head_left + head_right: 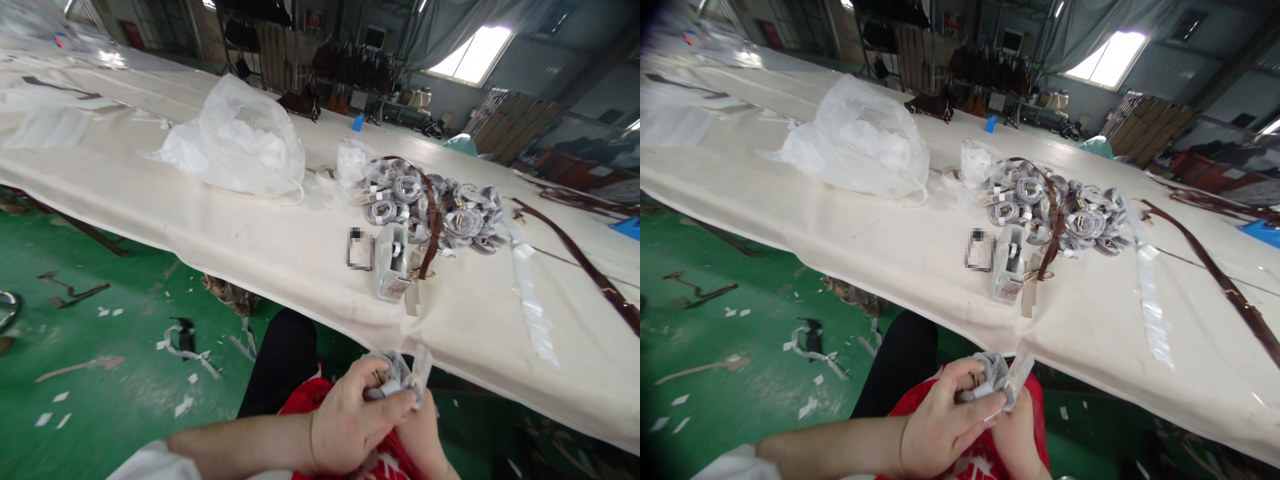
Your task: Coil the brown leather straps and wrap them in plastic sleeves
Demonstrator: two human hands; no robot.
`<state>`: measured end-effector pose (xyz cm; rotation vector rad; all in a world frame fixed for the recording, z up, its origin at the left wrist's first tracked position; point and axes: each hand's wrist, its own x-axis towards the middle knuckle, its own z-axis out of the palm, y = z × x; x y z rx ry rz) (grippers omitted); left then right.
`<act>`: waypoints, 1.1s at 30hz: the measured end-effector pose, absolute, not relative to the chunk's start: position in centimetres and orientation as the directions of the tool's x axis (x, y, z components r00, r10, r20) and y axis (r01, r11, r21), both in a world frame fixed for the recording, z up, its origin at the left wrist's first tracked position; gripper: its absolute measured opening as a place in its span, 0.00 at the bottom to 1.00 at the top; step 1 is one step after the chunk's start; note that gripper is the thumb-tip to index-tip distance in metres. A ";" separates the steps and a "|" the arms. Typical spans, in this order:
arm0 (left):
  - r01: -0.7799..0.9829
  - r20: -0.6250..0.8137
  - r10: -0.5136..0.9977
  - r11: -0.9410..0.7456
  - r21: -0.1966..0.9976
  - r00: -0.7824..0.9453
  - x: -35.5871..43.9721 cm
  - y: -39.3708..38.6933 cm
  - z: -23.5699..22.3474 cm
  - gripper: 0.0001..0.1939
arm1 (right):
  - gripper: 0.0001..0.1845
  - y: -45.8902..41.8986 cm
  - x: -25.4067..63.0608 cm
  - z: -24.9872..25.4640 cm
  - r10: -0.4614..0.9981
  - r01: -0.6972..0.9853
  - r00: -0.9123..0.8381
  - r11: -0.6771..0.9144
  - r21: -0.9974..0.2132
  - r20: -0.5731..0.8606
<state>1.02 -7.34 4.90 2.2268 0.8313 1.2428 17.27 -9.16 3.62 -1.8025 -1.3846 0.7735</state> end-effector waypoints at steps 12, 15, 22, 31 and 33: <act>0.254 0.509 0.679 -0.699 0.669 0.528 0.9 -7.3 4.4 0.14 | 0.29 -9.8 23.8 4.6 0.977 0.519 0.021 -0.193 -0.833 -0.213; 0.179 0.522 0.638 -0.713 0.678 0.566 1.1 -7.3 4.3 0.14 | 0.38 -10.0 23.6 3.8 0.965 0.337 -0.130 -0.171 -0.926 -0.226; 0.222 0.518 0.655 -0.713 0.665 0.550 0.9 -7.2 4.4 0.16 | 0.21 -9.9 23.3 2.7 0.980 0.269 -0.184 -0.024 -0.963 -0.076; 0.102 0.594 0.629 -0.725 0.681 0.501 1.4 -6.5 5.8 0.14 | 0.20 -9.5 23.5 3.2 0.992 0.291 -0.120 -0.011 -0.957 -0.048; 0.101 0.572 0.677 -0.681 0.725 0.464 1.4 -6.5 5.4 0.18 | 0.20 -9.8 22.8 3.9 0.983 0.253 -0.120 -0.102 -0.962 -0.136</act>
